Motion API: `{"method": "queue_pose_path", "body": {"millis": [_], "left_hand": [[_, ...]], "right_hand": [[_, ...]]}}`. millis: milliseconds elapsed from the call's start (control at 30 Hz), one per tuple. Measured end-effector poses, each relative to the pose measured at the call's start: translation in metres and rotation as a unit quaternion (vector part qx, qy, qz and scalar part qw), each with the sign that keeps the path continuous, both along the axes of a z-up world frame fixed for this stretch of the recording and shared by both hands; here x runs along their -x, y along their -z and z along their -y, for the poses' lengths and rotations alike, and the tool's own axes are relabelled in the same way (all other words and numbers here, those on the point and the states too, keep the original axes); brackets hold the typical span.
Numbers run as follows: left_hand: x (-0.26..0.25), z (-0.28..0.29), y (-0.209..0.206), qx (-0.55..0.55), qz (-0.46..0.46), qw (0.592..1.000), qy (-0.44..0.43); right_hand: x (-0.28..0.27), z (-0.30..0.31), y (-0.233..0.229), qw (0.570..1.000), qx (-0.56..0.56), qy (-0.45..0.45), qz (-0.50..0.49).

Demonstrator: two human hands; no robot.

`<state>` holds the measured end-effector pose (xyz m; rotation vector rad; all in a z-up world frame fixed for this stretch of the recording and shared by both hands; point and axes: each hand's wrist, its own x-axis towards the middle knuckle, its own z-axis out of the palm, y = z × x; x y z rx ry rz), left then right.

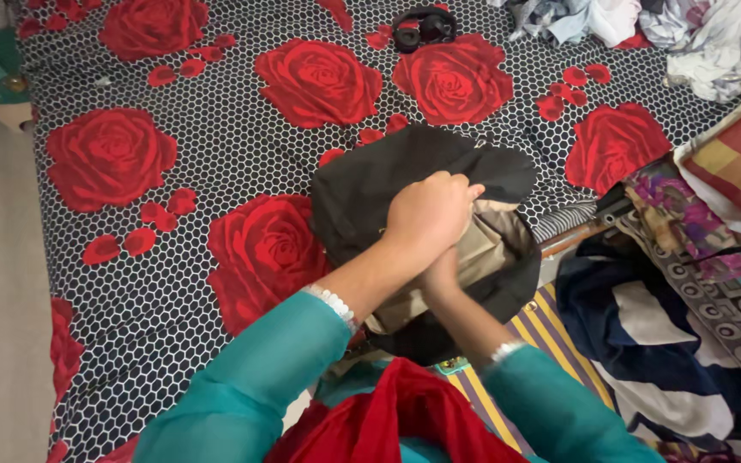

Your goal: The person packs a blue pouch with small items and places it into a black backpack. They then open a wardrobe, close it, and fold two pieces of clothing on the bed.

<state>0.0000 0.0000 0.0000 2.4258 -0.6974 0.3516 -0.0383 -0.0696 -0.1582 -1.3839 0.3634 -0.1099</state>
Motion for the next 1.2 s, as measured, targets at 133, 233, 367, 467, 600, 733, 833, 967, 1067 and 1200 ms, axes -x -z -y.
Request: {"method": "queue_pose_path", "body": {"millis": [133,233,367,467,600,733,833,967,1067,1200], "left_hand": [[0.0,0.0,0.0,0.029,-0.016,0.999,-0.007],[0.005,-0.003,0.002,0.03,-0.034,0.999,-0.001],[0.002,-0.007,0.006,0.017,-0.027,0.999,-0.003],[-0.006,-0.012,0.008,0.045,-0.003,0.999,-0.014],[-0.01,-0.014,0.01,0.008,0.011,1.0,0.022],[-0.005,-0.01,0.014,0.013,0.012,0.999,0.04],[-0.005,-0.011,0.015,0.013,0.02,0.999,0.043],[0.001,-0.009,0.02,0.014,0.051,0.998,0.043],[0.01,-0.005,0.027,0.028,0.095,0.993,0.063],[0.018,-0.002,0.038,0.028,0.131,0.987,0.092]], "right_hand": [[-0.013,-0.032,0.036,0.989,0.119,-0.073,0.049],[-0.014,-0.038,0.052,0.97,0.207,-0.113,0.066],[-0.025,-0.028,0.063,0.941,0.294,-0.142,0.088],[-0.03,-0.017,0.068,0.923,0.346,-0.133,0.103],[-0.037,-0.007,0.069,0.906,0.398,-0.084,0.12],[-0.028,0.009,0.073,0.849,0.497,-0.107,0.143],[-0.026,0.014,0.076,0.84,0.489,-0.195,0.129],[-0.023,0.021,0.079,0.799,0.553,-0.196,0.129],[-0.016,0.034,0.072,0.775,0.582,-0.208,0.135],[0.009,0.077,0.05,0.764,0.565,-0.263,0.165]]}}
